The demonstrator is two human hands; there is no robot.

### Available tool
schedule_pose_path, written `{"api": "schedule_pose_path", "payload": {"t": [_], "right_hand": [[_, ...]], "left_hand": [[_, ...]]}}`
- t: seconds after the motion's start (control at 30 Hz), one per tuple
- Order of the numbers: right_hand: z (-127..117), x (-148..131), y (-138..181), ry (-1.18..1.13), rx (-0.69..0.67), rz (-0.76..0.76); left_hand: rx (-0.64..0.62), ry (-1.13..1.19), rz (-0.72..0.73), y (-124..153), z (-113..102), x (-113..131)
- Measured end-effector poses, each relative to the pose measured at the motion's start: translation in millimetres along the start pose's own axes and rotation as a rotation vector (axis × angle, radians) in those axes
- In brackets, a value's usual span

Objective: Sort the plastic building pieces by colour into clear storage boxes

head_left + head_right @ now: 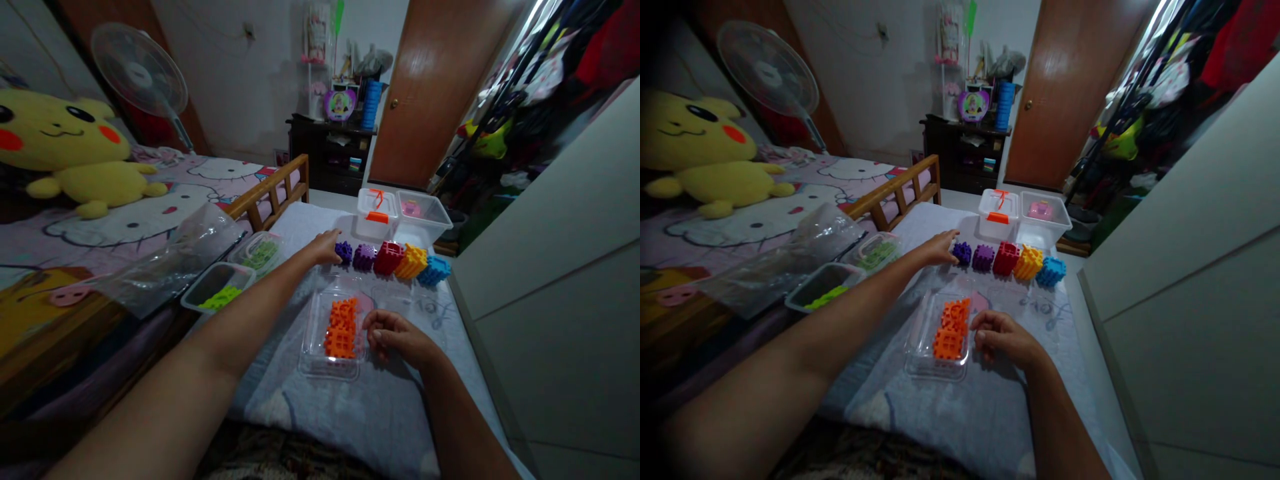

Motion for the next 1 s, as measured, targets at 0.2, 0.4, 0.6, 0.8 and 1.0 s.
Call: {"api": "schedule_pose_path", "payload": {"t": [0.2,0.4,0.6,0.8,1.0], "right_hand": [[0,-4,1,0.013,0.055,-0.017],[-1,-3,1,0.026,0.076,-0.023],[-5,-5,3,0.023,0.093,-0.041],[-6,-5,4,0.011,0.074,-0.037],[-10,-9,7,0.013,0.099,-0.065]], "left_hand": [[0.186,0.147,0.233,85,-21,43],[-0.294,-0.028,0.338,138,19,75],[-0.311,-0.113,0.277,133,40,71],[-0.316,-0.132,0.191,128,47,62],[-0.302,-0.195,0.228,129,43,59]]}}
Point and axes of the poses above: each hand's wrist, its own y-axis away from the middle knuckle, its own z-axis out of the palm, x = y × z, the point moved 5 cm from there along -y, towards the middle knuckle, and after that the axes turned 12 degrees about y, right-handed, at the moved point
